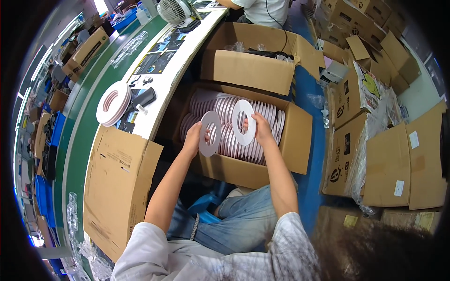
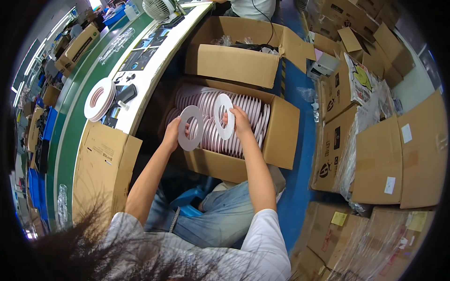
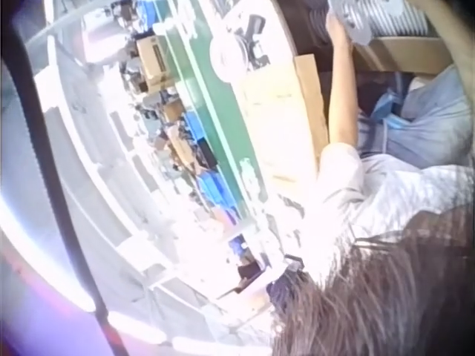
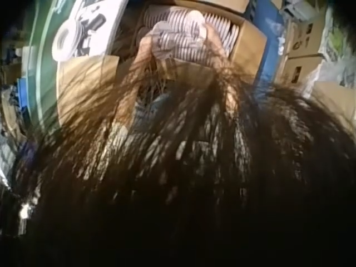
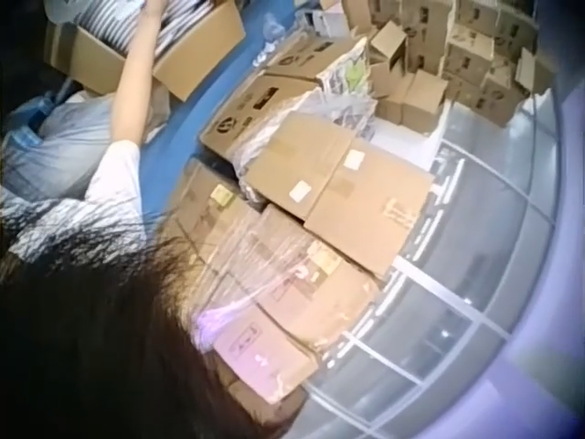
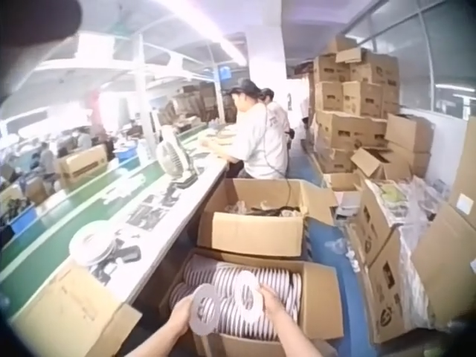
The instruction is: The worker is packing circular LED light fixture components into cardboard shipping boxes.
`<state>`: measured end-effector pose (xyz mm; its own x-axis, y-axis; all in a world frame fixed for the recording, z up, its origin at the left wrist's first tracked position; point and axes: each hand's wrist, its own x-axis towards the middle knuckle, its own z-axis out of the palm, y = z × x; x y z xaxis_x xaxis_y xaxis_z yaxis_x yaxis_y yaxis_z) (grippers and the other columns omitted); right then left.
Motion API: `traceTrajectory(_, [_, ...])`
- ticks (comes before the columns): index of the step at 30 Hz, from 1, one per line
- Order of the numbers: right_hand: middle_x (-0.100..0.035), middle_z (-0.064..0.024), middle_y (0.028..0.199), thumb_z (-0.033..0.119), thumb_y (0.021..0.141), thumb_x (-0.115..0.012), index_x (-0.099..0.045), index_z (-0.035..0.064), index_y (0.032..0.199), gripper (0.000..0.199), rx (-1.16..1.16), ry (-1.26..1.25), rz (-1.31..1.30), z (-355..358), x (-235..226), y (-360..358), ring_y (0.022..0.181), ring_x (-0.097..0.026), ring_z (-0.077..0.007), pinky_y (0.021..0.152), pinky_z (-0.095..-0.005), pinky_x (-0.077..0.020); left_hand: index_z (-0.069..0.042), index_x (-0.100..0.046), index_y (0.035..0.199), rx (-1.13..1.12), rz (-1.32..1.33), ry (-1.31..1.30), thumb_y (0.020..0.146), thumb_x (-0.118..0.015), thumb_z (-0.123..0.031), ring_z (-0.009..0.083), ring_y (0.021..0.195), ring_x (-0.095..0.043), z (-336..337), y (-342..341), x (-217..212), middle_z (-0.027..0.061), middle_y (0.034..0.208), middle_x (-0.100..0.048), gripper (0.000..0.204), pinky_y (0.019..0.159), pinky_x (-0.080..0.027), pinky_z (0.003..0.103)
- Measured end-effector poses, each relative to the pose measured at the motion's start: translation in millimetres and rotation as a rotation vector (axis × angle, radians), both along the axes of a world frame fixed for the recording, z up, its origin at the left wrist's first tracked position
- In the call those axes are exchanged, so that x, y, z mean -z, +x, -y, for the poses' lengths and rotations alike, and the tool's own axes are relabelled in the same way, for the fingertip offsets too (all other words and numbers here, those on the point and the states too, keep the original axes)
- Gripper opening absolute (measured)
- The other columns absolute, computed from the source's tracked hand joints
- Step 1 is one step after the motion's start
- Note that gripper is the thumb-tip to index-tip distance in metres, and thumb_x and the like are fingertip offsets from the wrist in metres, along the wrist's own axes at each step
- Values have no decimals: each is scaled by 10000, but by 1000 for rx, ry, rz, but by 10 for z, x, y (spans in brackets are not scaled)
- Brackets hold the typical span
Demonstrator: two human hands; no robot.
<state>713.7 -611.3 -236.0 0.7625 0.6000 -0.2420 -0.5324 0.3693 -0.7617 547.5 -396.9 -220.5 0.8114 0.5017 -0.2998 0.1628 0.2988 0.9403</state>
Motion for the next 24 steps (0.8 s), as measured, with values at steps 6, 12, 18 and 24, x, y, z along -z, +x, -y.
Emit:
traceTrajectory(6, [-618,-73,842,234,820,-439,-555,-27,1108,407,-151,-230,-32,114,237,107,725,-598,-197,746,-355,-503,-22,-559,1073,62,0,48,992,-393,-336,118,613,-554,131,85,-64,67,839,-610,364,577,-468,270])
traceTrajectory(12, [-608,-118,1113,383,861,-512,-433,-41,1291,609,-148,301,503,119,-75,46,1041,-557,-208,976,-343,-389,-21,-559,1024,55,14,61,992,-377,-309,115,606,-535,75,37,-110,63,833,-608,342,592,-457,264])
traceTrajectory(18, [-651,-90,850,360,923,-577,-598,-19,1007,389,-10,-162,389,52,87,47,834,-602,-154,785,-281,-461,-14,-573,968,124,27,136,985,-377,-297,116,604,-527,154,73,-211,60,795,-605,344,592,-448,264])
traceTrajectory(24, [-653,-110,944,222,882,-602,-577,-23,1039,292,191,-29,708,130,-115,-24,947,-609,-209,911,-354,-443,4,-589,944,110,36,194,985,-378,-308,120,564,-519,121,43,-213,57,771,-612,378,573,-447,266])
